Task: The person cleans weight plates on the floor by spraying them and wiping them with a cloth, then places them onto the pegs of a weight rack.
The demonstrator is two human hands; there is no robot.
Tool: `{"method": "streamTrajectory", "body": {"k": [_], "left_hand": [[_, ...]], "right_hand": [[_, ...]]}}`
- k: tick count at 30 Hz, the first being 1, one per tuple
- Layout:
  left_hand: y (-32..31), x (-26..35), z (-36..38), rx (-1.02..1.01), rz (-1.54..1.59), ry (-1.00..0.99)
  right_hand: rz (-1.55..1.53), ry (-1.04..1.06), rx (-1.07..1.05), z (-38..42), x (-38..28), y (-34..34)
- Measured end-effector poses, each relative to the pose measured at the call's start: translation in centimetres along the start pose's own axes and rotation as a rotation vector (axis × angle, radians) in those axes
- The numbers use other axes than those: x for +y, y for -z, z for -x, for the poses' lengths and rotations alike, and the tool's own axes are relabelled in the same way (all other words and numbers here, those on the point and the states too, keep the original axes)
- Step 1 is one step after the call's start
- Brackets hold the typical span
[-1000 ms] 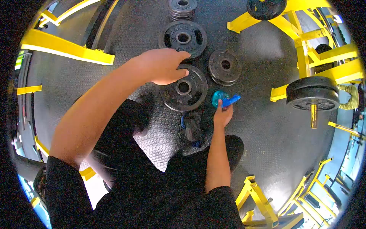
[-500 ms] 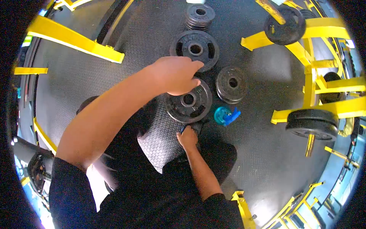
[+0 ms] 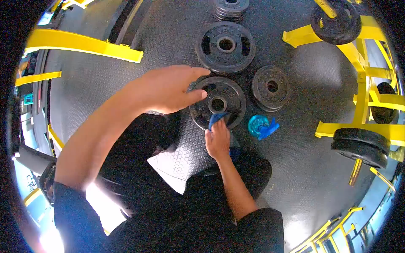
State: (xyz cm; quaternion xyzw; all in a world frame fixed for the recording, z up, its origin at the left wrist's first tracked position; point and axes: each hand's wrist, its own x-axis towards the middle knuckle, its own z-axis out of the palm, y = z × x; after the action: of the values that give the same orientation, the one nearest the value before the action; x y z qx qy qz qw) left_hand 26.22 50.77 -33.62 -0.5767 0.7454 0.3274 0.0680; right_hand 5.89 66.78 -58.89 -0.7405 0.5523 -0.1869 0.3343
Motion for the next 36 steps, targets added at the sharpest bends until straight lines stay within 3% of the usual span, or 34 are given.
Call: {"method": "streamTrajectory", "body": {"k": [3, 5, 7, 8, 10, 11, 13, 14, 17, 20, 23, 31, 36], "left_hand": [[-0.3, -0.2, -0.4, -0.087, -0.007, -0.033], [-1.1, -1.0, -1.6, -0.138, -0.080, -0.049], [-2.8, -2.8, -3.8, -0.314, -0.154, -0.080], [-3.9, -3.8, -5.2, -0.311, -0.153, -0.084], [-7.0, -6.0, -7.9, -0.605, -0.321, -0.076], [-9.9, -7.6, -8.6, -0.610, -0.309, -0.080], [-15.5, -10.4, -8.5, -0.354, -0.196, -0.058], [-15.8, -10.1, -7.9, -0.377, -0.172, -0.055], [-13.3, -9.7, -7.2, -0.521, -0.289, 0.013], [-13.1, -10.6, -8.1, -0.431, -0.337, 0.013], [-13.4, -11.5, -9.2, -0.415, -0.338, 0.003], [-12.5, -10.1, -9.3, -0.490, -0.393, -0.049], [-13.8, -11.2, -9.8, -0.443, -0.382, -0.068]], "right_hand": [[0.296, 0.142, -0.062, -0.8, -0.3, -0.4], [0.413, 0.168, -0.293, -1.4, -0.7, 0.4], [0.451, 0.189, -0.293, -1.5, 0.3, -0.3], [0.453, 0.309, -0.233, -1.6, 0.9, -0.6], [0.462, 0.463, -0.186, -2.5, 1.3, -0.9], [0.465, 0.460, -0.199, -3.3, 0.9, -0.9], [0.486, 0.434, -0.277, -4.9, -0.1, -1.4], [0.472, 0.418, -0.247, -5.8, -0.5, -1.9], [0.448, 0.318, -0.091, -8.5, -1.6, -3.5], [0.535, 0.119, 0.038, -10.2, -3.2, -5.2], [0.551, 0.081, 0.011, -8.8, -4.0, -6.1], [0.508, 0.187, -0.123, 0.2, -0.9, -2.3], [0.412, 0.192, -0.105, -3.0, -1.9, -3.4]]}}
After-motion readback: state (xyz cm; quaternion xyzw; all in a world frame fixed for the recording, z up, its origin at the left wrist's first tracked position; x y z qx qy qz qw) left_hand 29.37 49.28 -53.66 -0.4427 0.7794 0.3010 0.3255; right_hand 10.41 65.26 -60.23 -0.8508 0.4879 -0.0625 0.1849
